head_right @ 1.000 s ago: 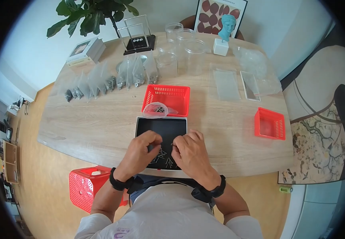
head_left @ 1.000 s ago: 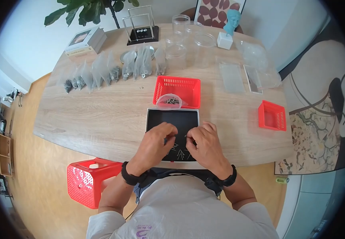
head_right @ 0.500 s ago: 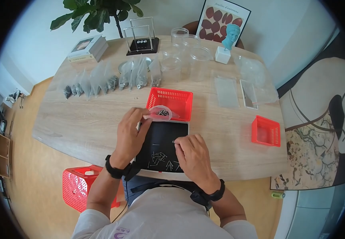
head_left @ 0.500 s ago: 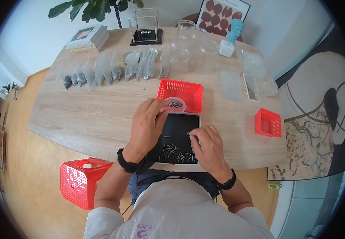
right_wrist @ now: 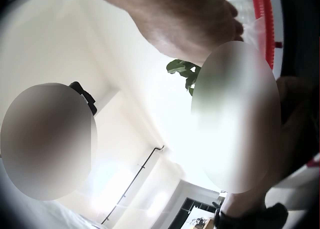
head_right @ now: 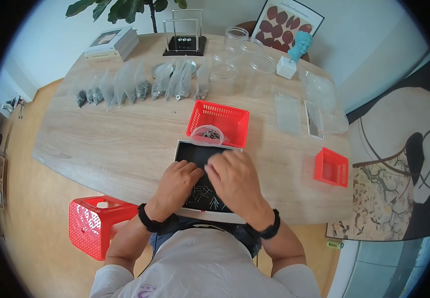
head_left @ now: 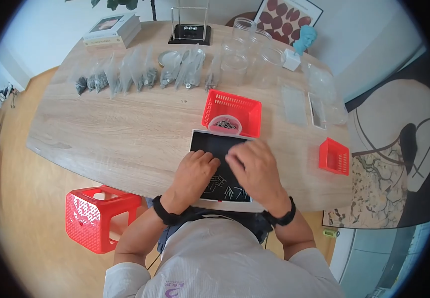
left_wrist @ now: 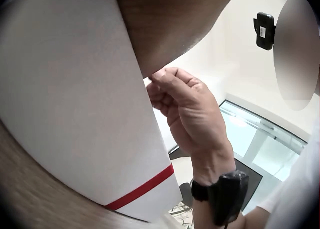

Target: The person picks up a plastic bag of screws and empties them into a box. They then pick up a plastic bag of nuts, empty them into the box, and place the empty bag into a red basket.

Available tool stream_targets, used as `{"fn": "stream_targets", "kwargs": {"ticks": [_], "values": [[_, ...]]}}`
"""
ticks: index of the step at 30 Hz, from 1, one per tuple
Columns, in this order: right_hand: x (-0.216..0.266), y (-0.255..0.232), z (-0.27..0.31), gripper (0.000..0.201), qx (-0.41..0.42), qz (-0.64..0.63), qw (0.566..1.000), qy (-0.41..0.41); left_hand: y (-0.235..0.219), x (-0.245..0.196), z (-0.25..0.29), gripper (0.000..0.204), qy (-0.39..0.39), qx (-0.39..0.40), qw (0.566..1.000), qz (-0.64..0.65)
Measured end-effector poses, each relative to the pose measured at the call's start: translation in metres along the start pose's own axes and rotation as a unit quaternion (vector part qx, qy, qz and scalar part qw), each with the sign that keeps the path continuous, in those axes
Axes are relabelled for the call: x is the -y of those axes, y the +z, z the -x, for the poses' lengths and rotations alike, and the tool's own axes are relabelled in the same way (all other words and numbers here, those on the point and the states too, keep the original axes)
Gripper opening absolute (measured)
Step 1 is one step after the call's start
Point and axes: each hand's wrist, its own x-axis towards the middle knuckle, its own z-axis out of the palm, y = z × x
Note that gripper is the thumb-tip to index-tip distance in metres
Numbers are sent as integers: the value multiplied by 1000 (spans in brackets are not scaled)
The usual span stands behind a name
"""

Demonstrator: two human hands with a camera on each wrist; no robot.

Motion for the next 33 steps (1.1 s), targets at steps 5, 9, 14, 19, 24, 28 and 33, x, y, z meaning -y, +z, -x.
{"fn": "stream_targets", "kwargs": {"ticks": [5,9,14,19,24,28,33], "values": [[6,11,31,20,197,60,978,0,8,2,-1,15,-7,-28,999,37],[5,21,31,19,217,67,974,-10,8,2,-2,19,-5,-38,998,42],[2,28,34,17,217,59,974,-15,8,2,-2,20,-14,-41,998,49],[-3,31,37,17,211,54,976,-13,10,2,-2,18,-23,-63,995,69],[-5,31,36,15,205,56,977,-16,9,2,-3,15,-35,-60,994,84],[-2,26,33,18,227,76,971,-2,8,2,-3,14,-33,-67,992,103],[-8,18,30,16,131,21,991,-23,-7,3,-7,15,-64,-80,959,264]]}}
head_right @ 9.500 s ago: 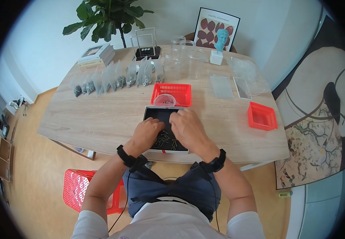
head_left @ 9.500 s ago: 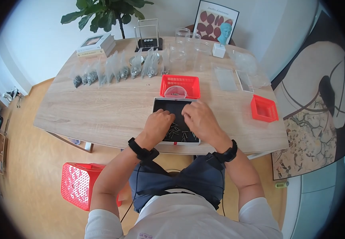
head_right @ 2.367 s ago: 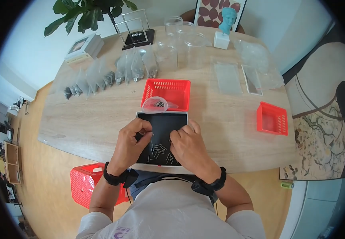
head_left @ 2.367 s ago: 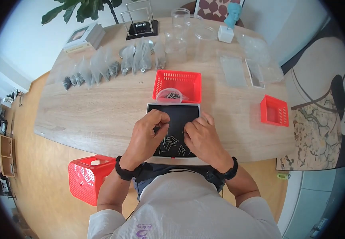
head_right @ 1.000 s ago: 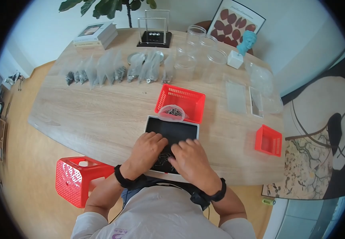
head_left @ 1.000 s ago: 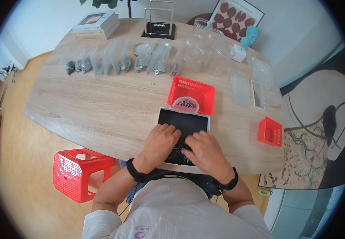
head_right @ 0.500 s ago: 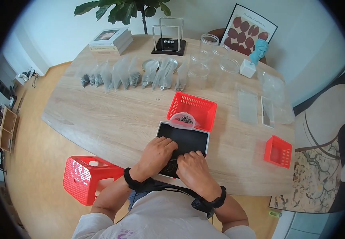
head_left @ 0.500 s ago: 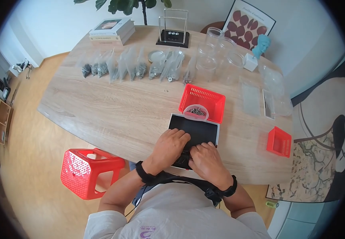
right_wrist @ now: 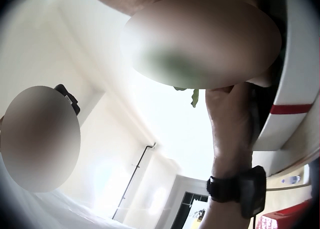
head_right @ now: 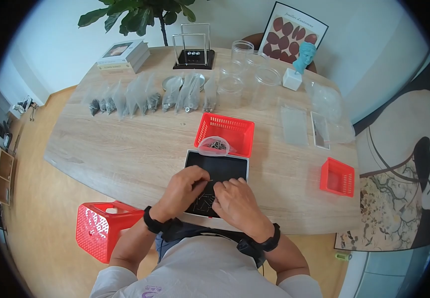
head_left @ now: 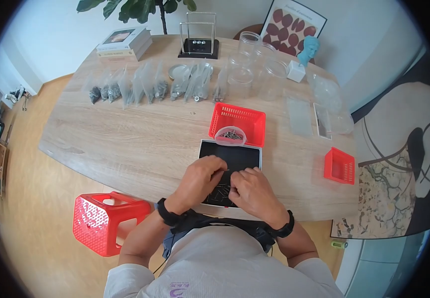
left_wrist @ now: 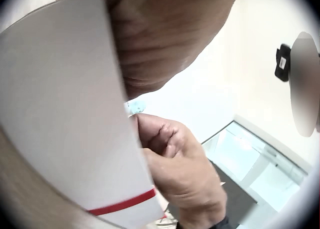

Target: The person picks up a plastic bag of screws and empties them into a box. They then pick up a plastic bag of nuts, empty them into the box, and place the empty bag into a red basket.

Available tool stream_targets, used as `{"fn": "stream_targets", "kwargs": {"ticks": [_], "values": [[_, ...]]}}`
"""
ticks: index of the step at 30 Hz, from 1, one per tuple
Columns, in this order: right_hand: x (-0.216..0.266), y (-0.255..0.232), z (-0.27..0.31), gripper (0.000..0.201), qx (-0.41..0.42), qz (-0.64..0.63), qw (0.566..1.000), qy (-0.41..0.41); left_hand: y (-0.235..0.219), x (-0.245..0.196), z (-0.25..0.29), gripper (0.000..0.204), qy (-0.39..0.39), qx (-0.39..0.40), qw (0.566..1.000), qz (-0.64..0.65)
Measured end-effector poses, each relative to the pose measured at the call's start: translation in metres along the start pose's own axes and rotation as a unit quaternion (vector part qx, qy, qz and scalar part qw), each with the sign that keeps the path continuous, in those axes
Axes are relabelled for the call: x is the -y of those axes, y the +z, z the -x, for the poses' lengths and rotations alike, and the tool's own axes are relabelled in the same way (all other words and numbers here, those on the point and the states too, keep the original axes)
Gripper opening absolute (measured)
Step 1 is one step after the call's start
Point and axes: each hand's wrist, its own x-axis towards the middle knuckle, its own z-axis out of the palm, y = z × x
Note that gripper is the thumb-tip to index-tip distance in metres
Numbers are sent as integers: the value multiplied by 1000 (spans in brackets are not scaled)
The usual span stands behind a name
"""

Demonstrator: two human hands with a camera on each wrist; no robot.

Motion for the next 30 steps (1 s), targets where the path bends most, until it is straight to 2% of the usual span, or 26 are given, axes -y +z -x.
{"fn": "stream_targets", "kwargs": {"ticks": [1,3,4,6,10,19,21,22,24,25,26,27,28,29,30], "values": [[-1,-4,-2,16,2,3,1000,2,-4,-4,-4,15,1,0,1000,4],[-3,-17,-10,16,-60,-41,997,-1,-17,-14,-20,17,-8,-42,999,1],[-3,-23,-15,16,-60,-38,997,0,-21,-16,-29,17,-6,-42,999,3],[-2,-35,-29,19,-133,-32,991,-2,-26,-21,-49,16,44,-90,994,-50],[-10,-47,-58,18,-205,11,978,-24,-18,-9,-72,15,72,-99,990,-76],[-12,-52,-63,15,-256,-13,966,-18,-26,-14,-58,17,61,-136,982,-114],[-16,-52,-68,14,-255,-2,967,-13,-27,-19,-44,19,44,-68,991,-102],[-18,-51,-69,13,-254,11,967,-12,-27,-19,-38,19,39,-60,993,-98],[-20,-53,-66,14,-235,18,972,4,-26,-18,-21,26,71,78,986,-129],[-19,-54,-61,15,-221,31,975,6,-25,-19,-13,26,63,89,987,-121],[-17,-56,-53,15,-213,26,977,15,-25,-20,-5,30,50,145,980,-126],[-17,-59,-45,18,-154,19,988,15,-24,-21,0,33,40,198,971,-131],[-16,-61,-37,21,-96,11,995,14,-22,-22,4,33,35,205,970,-125],[-15,-63,-29,21,-92,8,996,19,-20,-23,5,39,34,216,962,-162],[-13,-64,-20,24,-28,29,999,-3,-18,-23,6,44,34,224,953,-200]]}}
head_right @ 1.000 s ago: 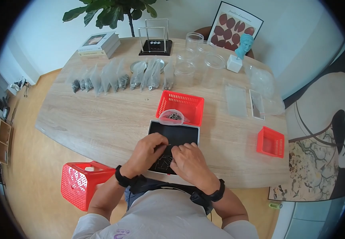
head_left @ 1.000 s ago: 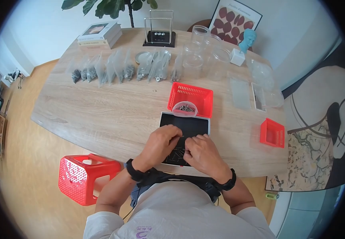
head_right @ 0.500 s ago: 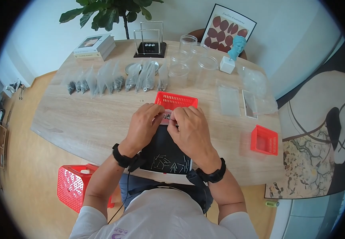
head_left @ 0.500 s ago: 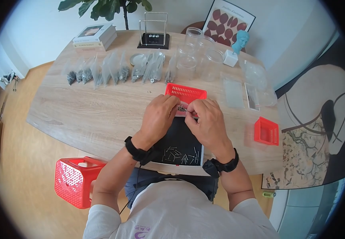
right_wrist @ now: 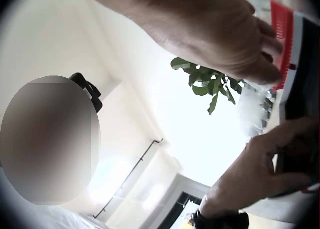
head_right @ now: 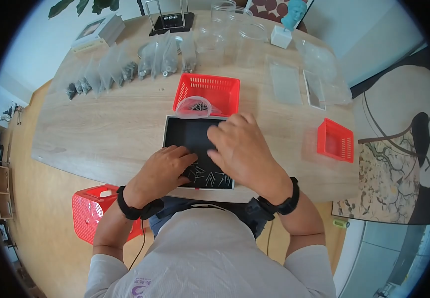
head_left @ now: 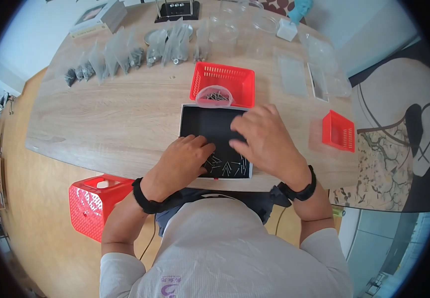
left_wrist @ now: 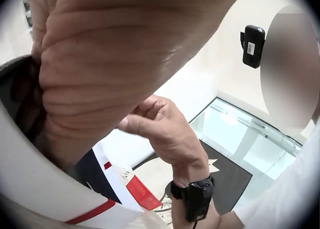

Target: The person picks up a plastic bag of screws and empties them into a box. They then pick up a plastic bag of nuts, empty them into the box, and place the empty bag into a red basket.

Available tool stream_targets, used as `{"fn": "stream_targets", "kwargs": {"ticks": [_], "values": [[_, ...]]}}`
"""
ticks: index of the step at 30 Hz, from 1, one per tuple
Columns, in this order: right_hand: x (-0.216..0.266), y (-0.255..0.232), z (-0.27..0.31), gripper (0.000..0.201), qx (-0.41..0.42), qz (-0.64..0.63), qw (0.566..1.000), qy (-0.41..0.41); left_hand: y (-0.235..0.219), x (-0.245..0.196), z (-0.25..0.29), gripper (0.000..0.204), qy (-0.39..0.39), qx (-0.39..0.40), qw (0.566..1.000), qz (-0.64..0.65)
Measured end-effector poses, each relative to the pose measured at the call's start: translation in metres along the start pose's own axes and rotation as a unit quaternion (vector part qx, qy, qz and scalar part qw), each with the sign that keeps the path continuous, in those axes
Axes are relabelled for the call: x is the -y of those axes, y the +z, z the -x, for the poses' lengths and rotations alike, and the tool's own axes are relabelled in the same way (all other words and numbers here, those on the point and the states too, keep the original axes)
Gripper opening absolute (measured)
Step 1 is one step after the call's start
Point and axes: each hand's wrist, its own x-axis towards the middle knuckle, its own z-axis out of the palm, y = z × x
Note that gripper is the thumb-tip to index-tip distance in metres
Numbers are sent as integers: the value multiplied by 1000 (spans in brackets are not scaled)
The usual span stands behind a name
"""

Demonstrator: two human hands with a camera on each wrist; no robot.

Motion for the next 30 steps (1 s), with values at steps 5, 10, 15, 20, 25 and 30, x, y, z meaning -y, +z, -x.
{"fn": "stream_targets", "kwargs": {"ticks": [5,10,15,20,25,30], "values": [[-2,8,27,33,164,63,984,-34,17,2,-10,44,-11,17,1000,-9],[-5,14,21,41,260,118,957,-43,17,0,-12,42,-41,18,999,19],[-5,31,19,35,209,109,970,-54,9,-10,-13,45,-35,12,999,29],[-10,35,14,40,133,66,987,-54,12,-5,-13,48,-34,1,999,31],[-7,11,13,43,235,127,962,-51,-4,-5,-7,48,-19,-8,999,26],[-3,34,8,42,277,160,945,-72,9,-6,-9,47,-63,36,997,25]]}}
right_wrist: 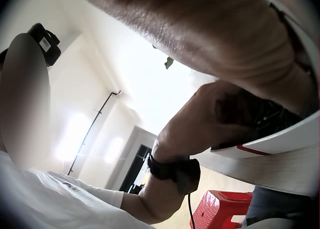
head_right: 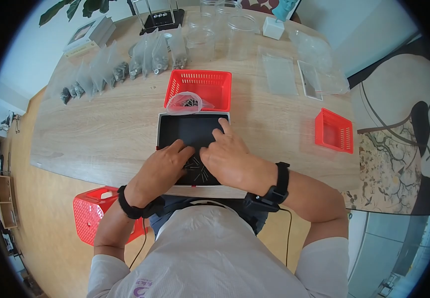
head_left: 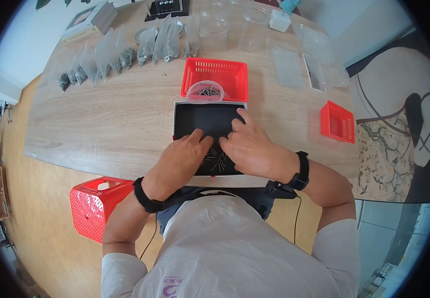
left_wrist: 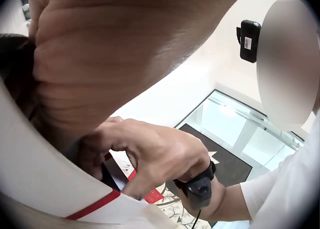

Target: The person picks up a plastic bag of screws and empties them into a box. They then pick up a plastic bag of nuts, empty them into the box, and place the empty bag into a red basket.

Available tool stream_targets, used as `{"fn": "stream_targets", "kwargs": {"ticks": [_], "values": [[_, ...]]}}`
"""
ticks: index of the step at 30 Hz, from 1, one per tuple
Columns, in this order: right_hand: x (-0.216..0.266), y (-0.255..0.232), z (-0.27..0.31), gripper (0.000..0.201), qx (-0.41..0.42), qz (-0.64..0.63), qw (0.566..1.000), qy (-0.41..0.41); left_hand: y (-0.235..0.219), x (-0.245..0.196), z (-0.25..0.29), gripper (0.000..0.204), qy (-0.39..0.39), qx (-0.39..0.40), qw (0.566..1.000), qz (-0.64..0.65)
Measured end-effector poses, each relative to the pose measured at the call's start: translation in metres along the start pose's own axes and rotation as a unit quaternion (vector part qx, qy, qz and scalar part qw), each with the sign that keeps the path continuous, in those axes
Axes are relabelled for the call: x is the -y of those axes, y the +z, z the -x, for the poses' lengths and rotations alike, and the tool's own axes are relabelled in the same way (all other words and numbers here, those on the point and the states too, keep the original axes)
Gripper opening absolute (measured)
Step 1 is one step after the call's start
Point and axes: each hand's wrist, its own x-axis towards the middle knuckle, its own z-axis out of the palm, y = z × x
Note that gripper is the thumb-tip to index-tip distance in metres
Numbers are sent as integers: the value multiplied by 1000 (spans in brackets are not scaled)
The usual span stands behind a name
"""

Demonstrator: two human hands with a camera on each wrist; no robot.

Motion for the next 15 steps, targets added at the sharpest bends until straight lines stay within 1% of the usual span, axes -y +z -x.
{"fn": "stream_targets", "kwargs": {"ticks": [2,4,5,7,8,9,10,12,13,14,15], "values": [[-2,5,-5,43,8,-13,1000,-2,6,4,-1,47,-5,-1,1000,1],[-7,4,-7,42,-83,-79,993,10,3,5,2,48,-11,-3,1000,2],[-10,-1,-4,42,-82,-79,994,10,-6,2,5,48,1,-5,1000,15],[-14,-15,5,42,-16,-46,998,25,-12,0,11,48,13,-6,999,30],[-13,-14,6,42,-16,-47,998,26,-13,0,12,45,44,-7,999,2],[-12,-14,7,42,3,-40,999,12,-13,0,13,42,75,-9,997,-26],[-12,-14,8,42,22,-32,999,-3,-12,0,12,42,76,-9,997,-26],[-8,-5,5,42,25,-10,1000,-10,-7,0,10,50,59,17,996,-72],[-6,0,2,42,30,11,999,-20,-4,-1,8,50,58,16,996,-73],[-5,2,-1,42,29,11,999,-20,-1,-1,6,51,37,29,997,-68],[-6,3,-4,42,22,-19,1000,-4,0,-1,5,52,16,42,997,-63]]}}
